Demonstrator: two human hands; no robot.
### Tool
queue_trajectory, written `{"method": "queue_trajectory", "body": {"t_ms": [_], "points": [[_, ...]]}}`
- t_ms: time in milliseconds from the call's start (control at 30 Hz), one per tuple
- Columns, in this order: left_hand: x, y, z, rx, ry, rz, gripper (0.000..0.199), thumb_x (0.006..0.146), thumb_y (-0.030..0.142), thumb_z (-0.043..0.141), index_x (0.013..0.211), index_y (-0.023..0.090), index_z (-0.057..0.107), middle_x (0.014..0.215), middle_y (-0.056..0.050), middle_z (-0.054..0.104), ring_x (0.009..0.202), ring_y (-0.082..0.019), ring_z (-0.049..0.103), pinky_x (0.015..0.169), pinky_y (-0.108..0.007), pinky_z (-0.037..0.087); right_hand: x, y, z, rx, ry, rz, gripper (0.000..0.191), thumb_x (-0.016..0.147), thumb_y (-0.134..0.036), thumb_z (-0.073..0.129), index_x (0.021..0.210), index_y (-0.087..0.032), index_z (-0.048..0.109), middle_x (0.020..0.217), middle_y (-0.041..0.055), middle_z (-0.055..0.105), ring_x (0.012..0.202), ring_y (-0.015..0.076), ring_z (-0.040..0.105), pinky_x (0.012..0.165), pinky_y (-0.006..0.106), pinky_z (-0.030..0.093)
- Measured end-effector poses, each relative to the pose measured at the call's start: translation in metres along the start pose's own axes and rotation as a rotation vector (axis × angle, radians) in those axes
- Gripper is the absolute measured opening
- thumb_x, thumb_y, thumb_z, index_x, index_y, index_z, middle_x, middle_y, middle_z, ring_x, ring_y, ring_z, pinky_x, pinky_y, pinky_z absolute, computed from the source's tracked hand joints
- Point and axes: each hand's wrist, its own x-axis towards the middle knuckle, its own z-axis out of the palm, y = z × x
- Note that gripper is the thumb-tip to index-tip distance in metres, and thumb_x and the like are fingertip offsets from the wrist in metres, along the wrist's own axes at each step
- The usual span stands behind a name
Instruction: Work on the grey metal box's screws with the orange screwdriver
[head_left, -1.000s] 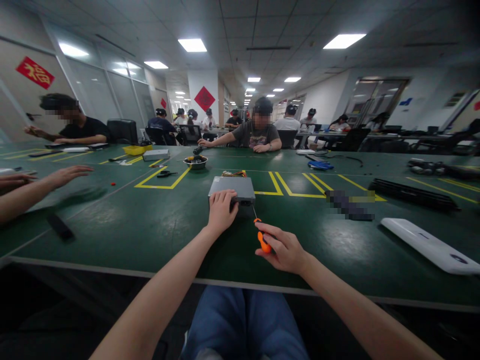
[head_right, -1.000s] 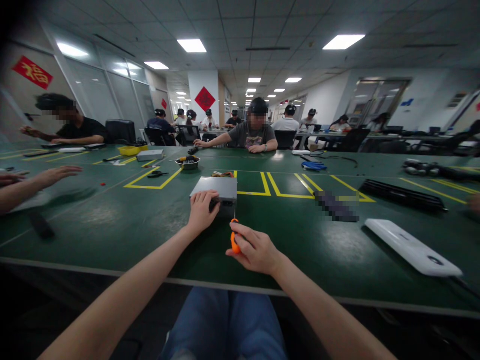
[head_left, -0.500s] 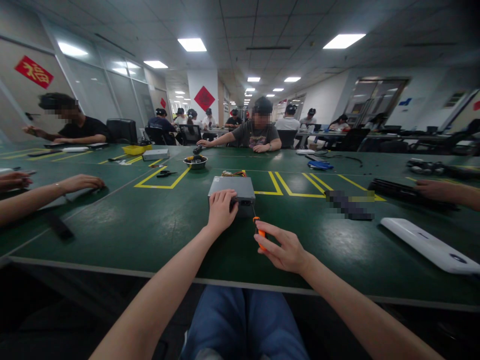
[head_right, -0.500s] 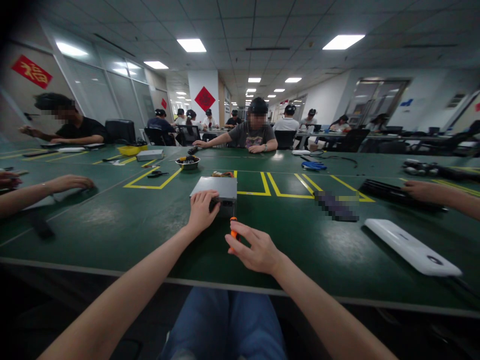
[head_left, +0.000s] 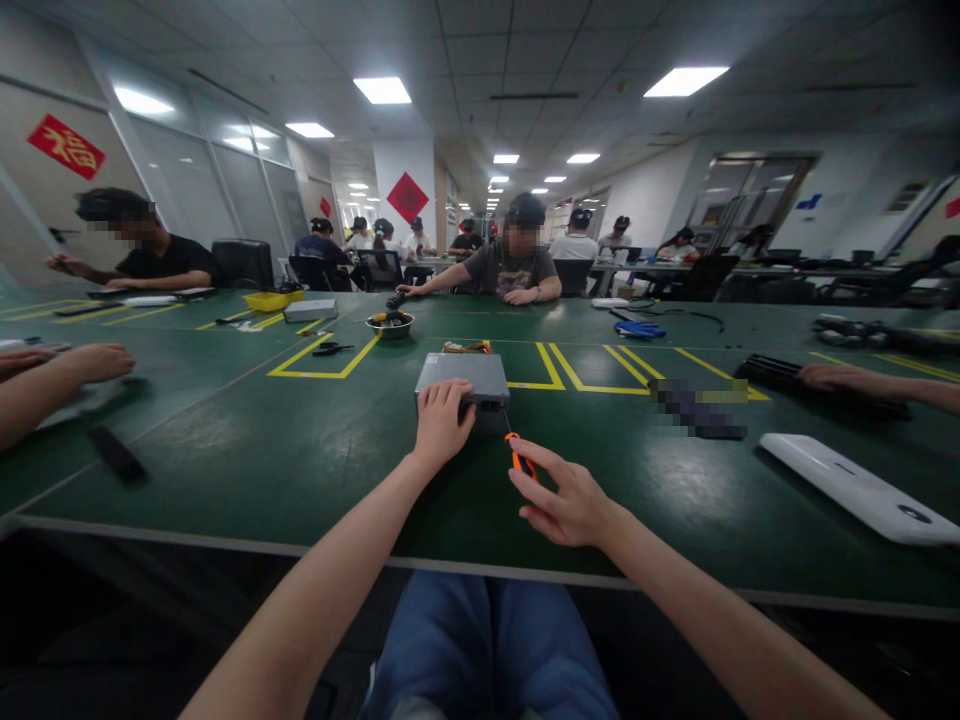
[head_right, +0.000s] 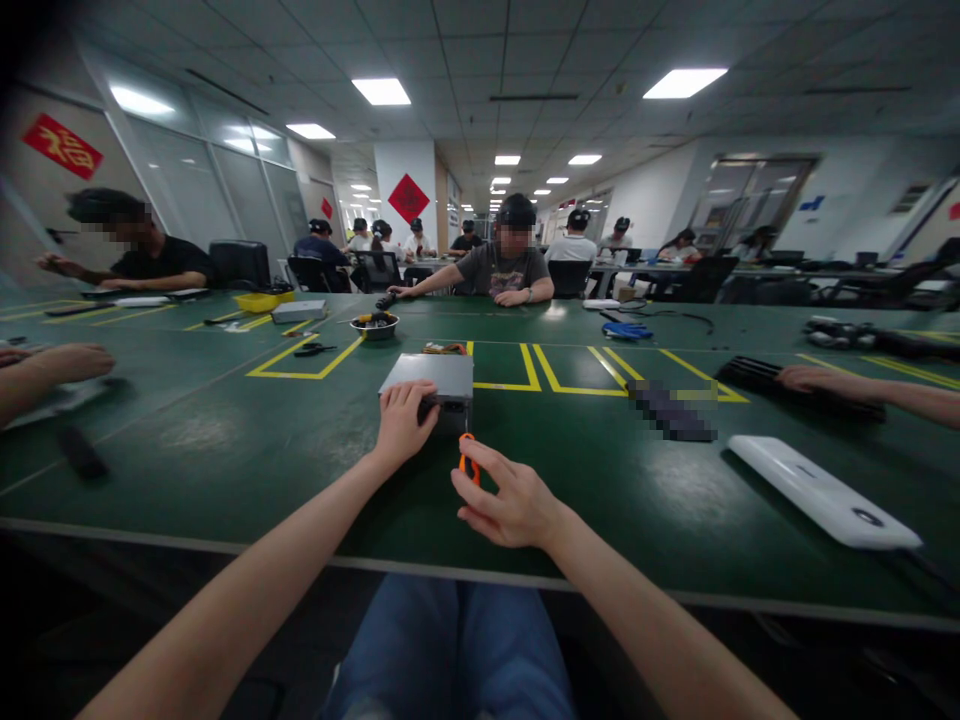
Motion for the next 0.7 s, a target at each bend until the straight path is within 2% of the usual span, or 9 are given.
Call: {"method": "queue_trajectory", "body": {"t_ms": [100, 300, 433, 567, 700], "points": [[0.0004, 0.0007, -0.0005, -0.006, 0.004, 0.0, 0.025, 0.08, 0.022, 0.053, 0.105, 0.023, 0.052, 0.115, -0.004, 0.059, 0.108, -0.021, 0.05, 0.097, -0.039, 0.031, -0.0009, -0.001, 0.0002, 0.014, -0.011, 0.021, 0.028, 0.088, -0.019, 0.042, 0.114, -0.013, 0.048, 0.13, 0.022, 0.043, 0.121, 0.0268, 0.046, 0.081, 0.034, 0.055], [0.0014, 0.0027, -0.0028, -0.007, -0.006, -0.003, 0.024, 0.081, 0.022, 0.053, 0.105, 0.023, 0.052, 0.116, -0.005, 0.059, 0.109, -0.022, 0.05, 0.096, -0.04, 0.031, -0.0016, -0.002, 0.0058, 0.05, 0.103, 0.038, 0.028, 0.083, -0.022, 0.057, 0.106, -0.014, 0.044, 0.121, 0.0209, 0.053, 0.114, 0.0229, 0.053, 0.079, 0.031, 0.056], [0.001, 0.0017, -0.002, -0.003, -0.017, -0.005, 0.025, 0.081, 0.022, 0.052, 0.106, 0.023, 0.052, 0.117, -0.005, 0.059, 0.11, -0.022, 0.05, 0.097, -0.04, 0.031, -0.0003, -0.0015, 0.0031, 0.041, 0.03, 0.017, 0.022, 0.085, -0.02, 0.053, 0.106, -0.015, 0.047, 0.125, 0.0195, 0.05, 0.12, 0.0249, 0.048, 0.083, 0.034, 0.054], [0.0004, 0.0003, -0.0001, -0.001, -0.005, -0.004, 0.025, 0.08, 0.022, 0.053, 0.105, 0.023, 0.052, 0.116, -0.004, 0.059, 0.109, -0.021, 0.05, 0.098, -0.039, 0.03, 0.001, -0.0007, 0.0003, 0.039, -0.014, 0.013, 0.029, 0.086, -0.017, 0.045, 0.114, -0.013, 0.046, 0.129, 0.0212, 0.044, 0.124, 0.0278, 0.042, 0.085, 0.038, 0.054], [0.0003, 0.0006, 0.0001, -0.005, 0.006, 0.004, 0.025, 0.081, 0.022, 0.053, 0.105, 0.023, 0.052, 0.116, -0.004, 0.059, 0.109, -0.021, 0.05, 0.098, -0.038, 0.03, 0.0006, -0.0009, 0.0031, 0.019, 0.049, 0.014, 0.026, 0.085, -0.019, 0.05, 0.111, -0.014, 0.046, 0.121, 0.0186, 0.052, 0.12, 0.0243, 0.048, 0.084, 0.035, 0.054]]}}
